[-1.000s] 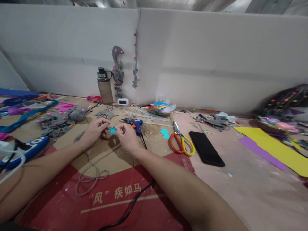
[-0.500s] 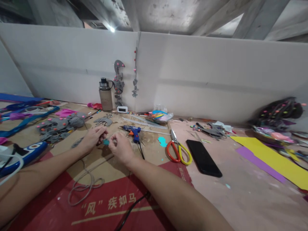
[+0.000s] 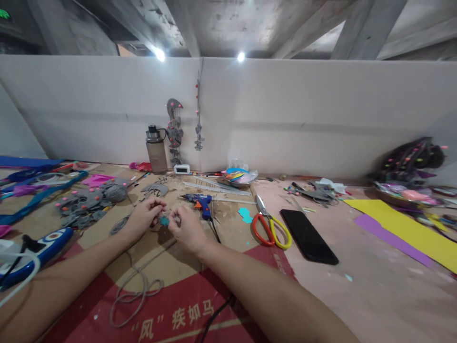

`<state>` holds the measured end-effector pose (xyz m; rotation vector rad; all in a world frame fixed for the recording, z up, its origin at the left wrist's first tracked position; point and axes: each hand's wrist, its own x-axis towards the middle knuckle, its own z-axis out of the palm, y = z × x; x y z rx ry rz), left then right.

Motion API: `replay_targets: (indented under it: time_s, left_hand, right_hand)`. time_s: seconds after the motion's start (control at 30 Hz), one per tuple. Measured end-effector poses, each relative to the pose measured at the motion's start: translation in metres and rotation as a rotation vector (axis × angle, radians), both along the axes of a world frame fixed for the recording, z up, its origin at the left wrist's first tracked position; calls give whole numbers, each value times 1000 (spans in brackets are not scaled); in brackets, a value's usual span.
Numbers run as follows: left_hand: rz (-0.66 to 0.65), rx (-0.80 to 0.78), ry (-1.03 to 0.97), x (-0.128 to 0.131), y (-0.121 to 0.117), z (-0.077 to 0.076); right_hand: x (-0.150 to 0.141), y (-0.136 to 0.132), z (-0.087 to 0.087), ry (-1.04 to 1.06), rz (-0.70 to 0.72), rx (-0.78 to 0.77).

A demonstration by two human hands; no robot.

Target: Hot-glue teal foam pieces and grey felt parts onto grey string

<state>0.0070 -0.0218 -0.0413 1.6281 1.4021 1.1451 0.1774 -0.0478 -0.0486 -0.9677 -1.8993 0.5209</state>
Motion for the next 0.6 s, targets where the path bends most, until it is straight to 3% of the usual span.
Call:
replay_targets:
  time_s: [0.6]
  left_hand:
    - [-8, -17, 1, 6, -5, 5]
  right_hand:
    - [7, -1, -1, 2, -17, -45]
